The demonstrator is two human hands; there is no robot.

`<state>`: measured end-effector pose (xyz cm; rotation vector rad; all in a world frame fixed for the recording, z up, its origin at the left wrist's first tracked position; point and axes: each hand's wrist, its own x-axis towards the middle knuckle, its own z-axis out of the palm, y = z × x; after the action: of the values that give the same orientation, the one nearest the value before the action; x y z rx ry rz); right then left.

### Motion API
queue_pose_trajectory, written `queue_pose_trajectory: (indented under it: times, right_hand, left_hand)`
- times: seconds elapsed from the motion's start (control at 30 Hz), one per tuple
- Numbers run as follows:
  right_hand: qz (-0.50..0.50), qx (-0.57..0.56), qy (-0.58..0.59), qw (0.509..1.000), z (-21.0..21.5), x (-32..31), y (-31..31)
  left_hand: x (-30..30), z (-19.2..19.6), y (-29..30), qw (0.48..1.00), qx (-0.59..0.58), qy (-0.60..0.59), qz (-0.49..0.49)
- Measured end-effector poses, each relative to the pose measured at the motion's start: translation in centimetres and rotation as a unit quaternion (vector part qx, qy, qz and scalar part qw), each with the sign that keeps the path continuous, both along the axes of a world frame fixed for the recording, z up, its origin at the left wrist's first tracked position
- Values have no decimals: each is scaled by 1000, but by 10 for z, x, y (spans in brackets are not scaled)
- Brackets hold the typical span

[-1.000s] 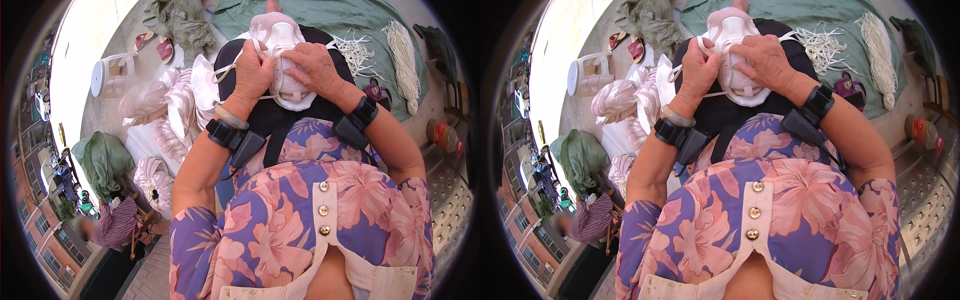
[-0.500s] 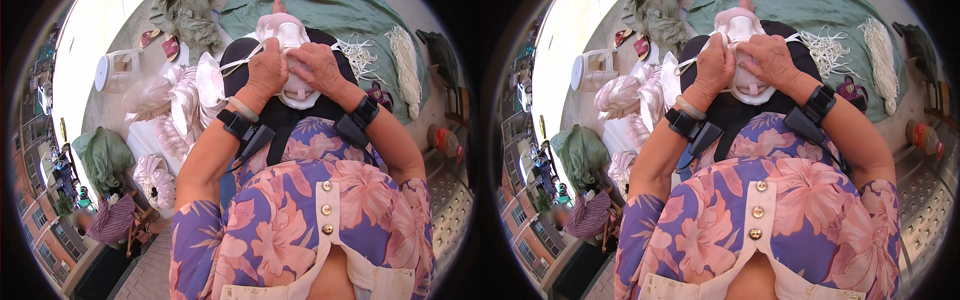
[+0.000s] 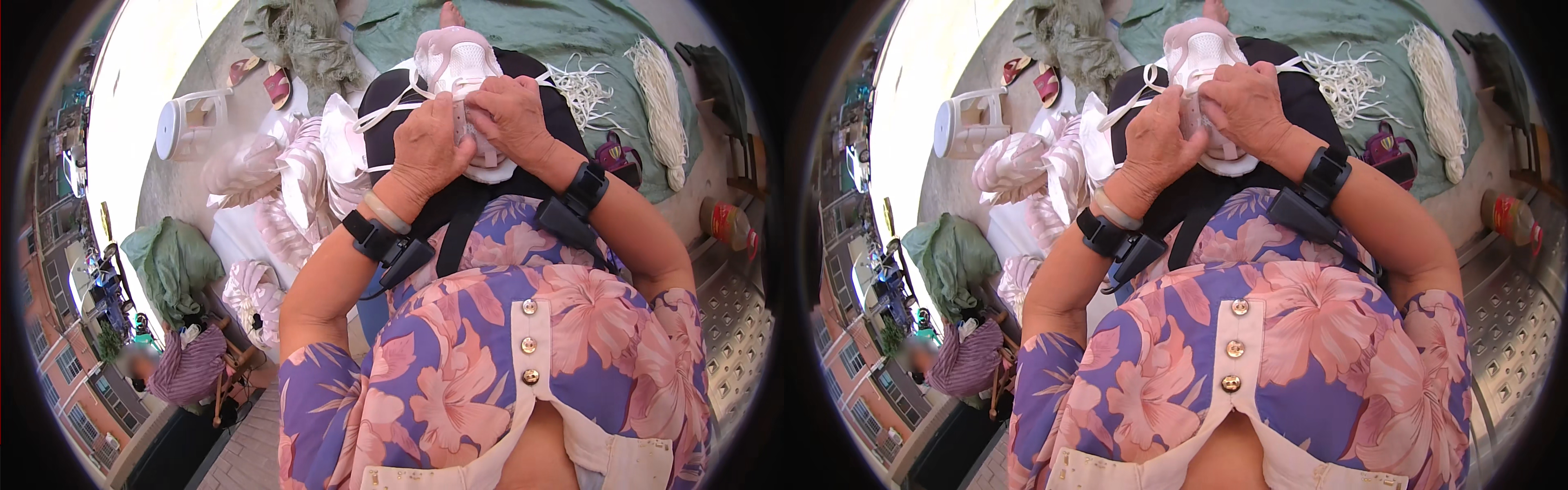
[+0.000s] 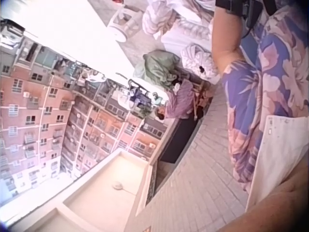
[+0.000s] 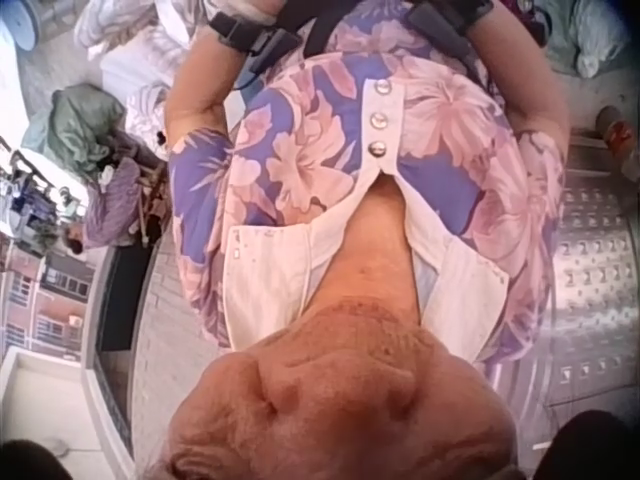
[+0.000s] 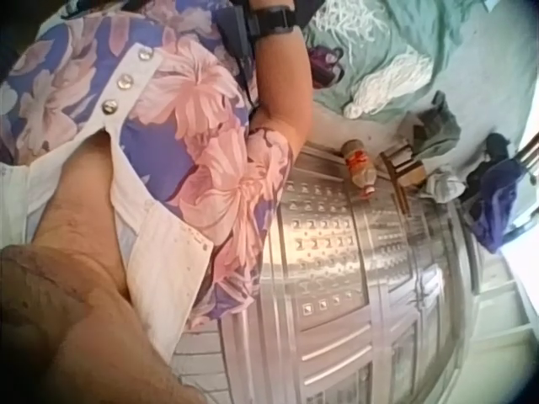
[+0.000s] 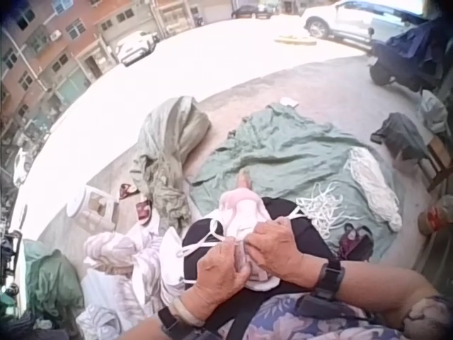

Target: The recorder is lacing and organizing a batch of pink and white shoes.

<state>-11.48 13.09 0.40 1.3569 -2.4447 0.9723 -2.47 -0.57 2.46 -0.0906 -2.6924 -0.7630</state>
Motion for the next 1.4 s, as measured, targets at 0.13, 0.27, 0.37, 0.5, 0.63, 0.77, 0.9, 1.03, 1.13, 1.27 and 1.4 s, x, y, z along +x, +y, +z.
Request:
queue_pose_trajectory:
  times: [0.13, 0.27, 0.37, 0.5, 0.63, 0.77, 0.9, 1.03, 1.13, 1.27, 1.4]
  right_hand:
    - [-8, 5, 19, 1000, -2, 1, -6]
    - [0, 12, 20, 1000, -2, 0, -9]
    - [13, 1, 7, 1000, -4, -2, -12]
    - [52, 35, 90, 994, 6, -8, -13]
    - [92, 59, 150, 983, 17, -11, -2]
    - [68, 47, 75, 994, 34, -8, 64]
    - [-45, 138, 45, 988, 2, -21, 200]
    - [-131, 220, -24, 966, -25, -11, 282]
    - [-93, 204, -58, 973, -25, -7, 267]
    - [-45, 245, -71, 966, -16, -16, 217]
    - [-21, 122, -35, 992, -3, -17, 160]
  left_hand:
    - [4, -3, 4, 996, 38, -71, 31]
    - [4, -12, -5, 987, 145, -58, 39]
    - [5, -17, -10, 980, 190, -50, 21]
    - [4, -16, -8, 981, 191, -40, 18]
    - [5, -16, -6, 977, 197, -69, 48]
    - [10, -20, -8, 982, 175, -44, 50]
    - [7, -19, -8, 990, 132, -31, 40]
    - [10, -7, -1, 973, 192, -105, 67]
    - [8, -2, -11, 959, 209, -141, 129]
    - [-3, -9, -28, 987, 68, -55, 138]
    - [-11, -19, -43, 995, 50, -36, 75]
